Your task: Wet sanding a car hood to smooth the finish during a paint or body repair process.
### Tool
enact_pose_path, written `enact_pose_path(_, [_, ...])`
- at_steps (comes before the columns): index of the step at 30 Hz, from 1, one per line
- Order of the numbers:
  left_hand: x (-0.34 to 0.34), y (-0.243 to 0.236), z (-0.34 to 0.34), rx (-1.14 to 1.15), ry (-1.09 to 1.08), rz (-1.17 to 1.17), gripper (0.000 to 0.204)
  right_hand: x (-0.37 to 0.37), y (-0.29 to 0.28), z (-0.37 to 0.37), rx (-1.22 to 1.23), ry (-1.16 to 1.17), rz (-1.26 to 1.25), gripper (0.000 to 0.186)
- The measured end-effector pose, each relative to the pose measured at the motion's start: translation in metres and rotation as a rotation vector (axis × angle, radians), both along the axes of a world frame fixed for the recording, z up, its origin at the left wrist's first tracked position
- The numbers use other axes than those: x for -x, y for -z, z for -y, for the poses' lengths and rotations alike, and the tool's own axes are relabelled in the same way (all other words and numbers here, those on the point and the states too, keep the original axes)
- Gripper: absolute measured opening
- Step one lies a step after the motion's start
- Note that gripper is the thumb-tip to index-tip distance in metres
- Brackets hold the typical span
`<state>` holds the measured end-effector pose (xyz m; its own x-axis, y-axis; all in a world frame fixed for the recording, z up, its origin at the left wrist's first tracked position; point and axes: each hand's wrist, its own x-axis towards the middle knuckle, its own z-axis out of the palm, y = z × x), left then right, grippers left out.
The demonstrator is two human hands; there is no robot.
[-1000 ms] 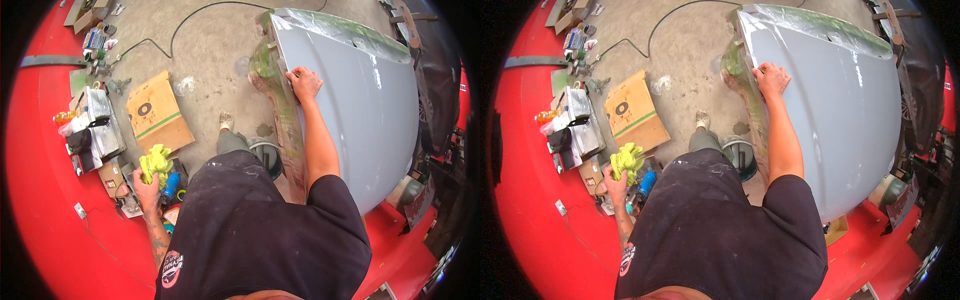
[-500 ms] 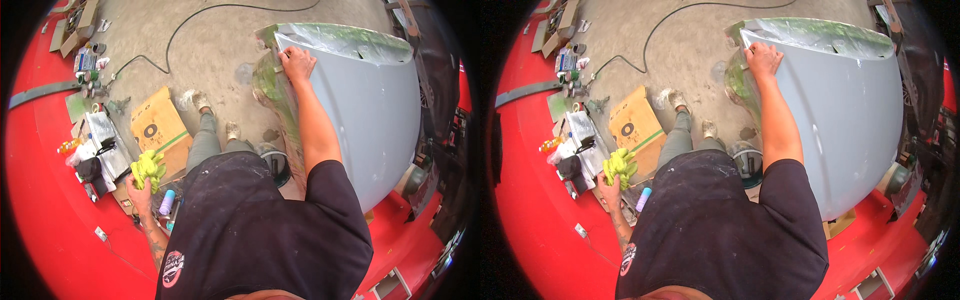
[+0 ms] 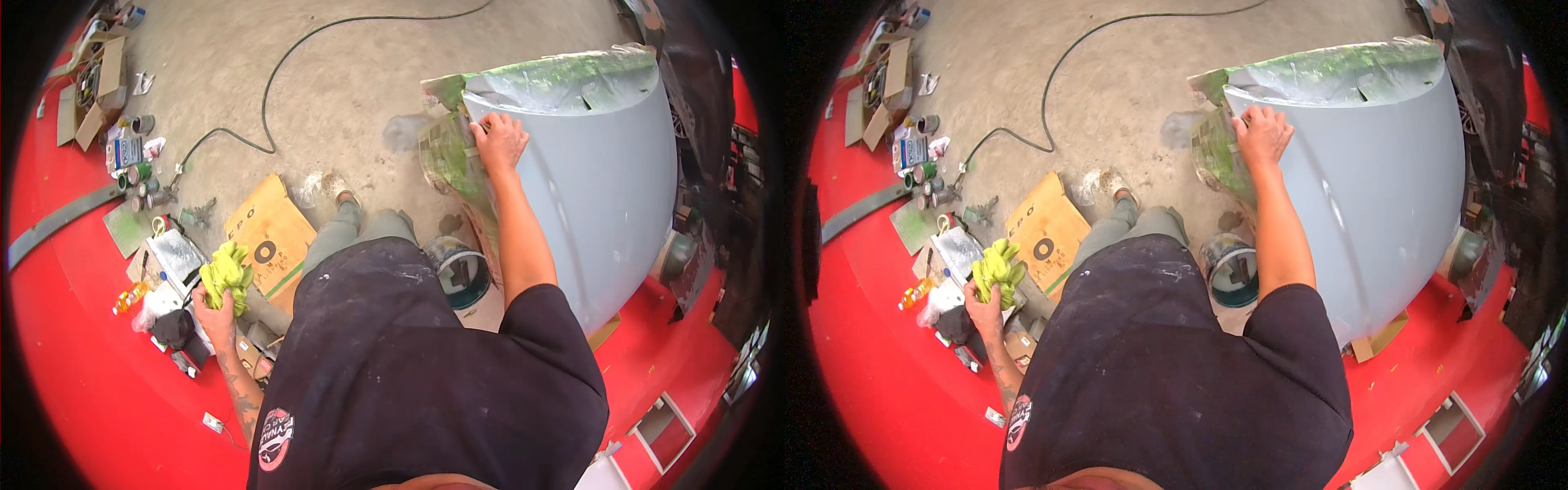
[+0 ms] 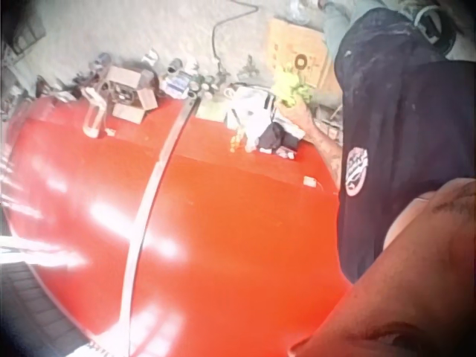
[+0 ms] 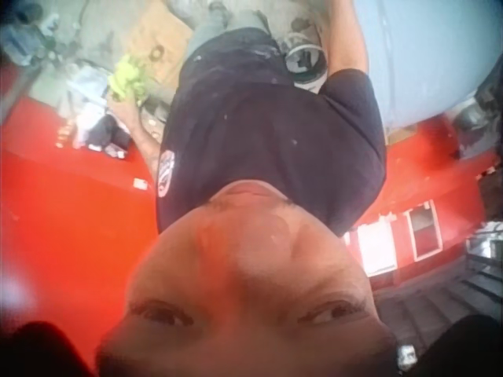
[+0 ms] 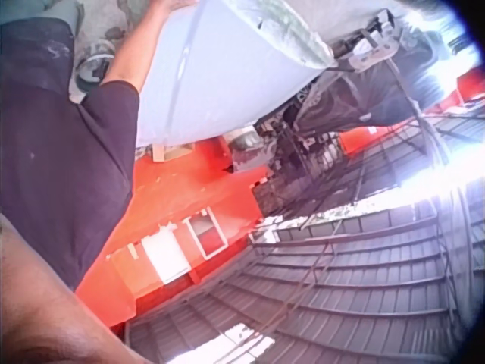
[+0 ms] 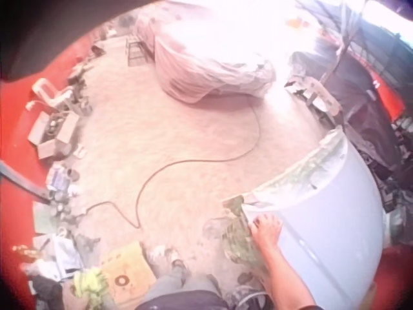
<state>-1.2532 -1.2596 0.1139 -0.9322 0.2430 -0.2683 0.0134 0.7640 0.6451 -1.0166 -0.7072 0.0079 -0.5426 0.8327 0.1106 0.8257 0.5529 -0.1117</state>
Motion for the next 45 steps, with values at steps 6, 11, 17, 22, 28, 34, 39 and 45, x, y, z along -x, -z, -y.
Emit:
enact_pose_path(6, [0.051, 0.002, -0.034, 0.033, 0.115, 0.020, 0.030, 0.044, -0.013, -0.022, 0.029, 0.100, -0.028, 0.021])
enact_pose_path(11, [0.074, 0.004, -0.055, -0.024, 0.201, 0.053, 0.030, 0.011, -0.042, -0.044, -0.129, 0.010, -0.063, 0.006])
enact_pose_path(17, [0.094, 0.004, -0.094, -0.027, 0.265, 0.085, 0.030, 0.023, 0.003, -0.023, -0.148, -0.137, 0.111, 0.011])
enact_pose_path(22, [0.108, 0.005, -0.119, -0.049, 0.251, 0.105, 0.031, 0.044, 0.007, 0.002, -0.156, -0.256, -0.131, 0.016])
enact_pose_path(28, [0.120, -0.005, -0.163, -0.032, 0.266, 0.047, 0.030, 0.026, -0.017, -0.004, -0.086, -0.089, 0.026, 0.020])
enact_pose_path(34, [0.143, 0.006, -0.208, -0.016, 0.345, 0.014, 0.030, 0.024, -0.024, -0.005, -0.048, -0.196, 0.009, 0.027])
enact_pose_path(39, [0.169, 0.011, -0.257, -0.051, 0.398, -0.003, 0.027, 0.029, -0.025, 0.000, 0.040, -0.122, -0.002, 0.027])
enact_pose_path(45, [0.224, 0.021, -0.316, -0.044, 0.474, 0.049, 0.028, -0.008, -0.043, -0.031, 0.027, 0.094, 0.017, 0.025])
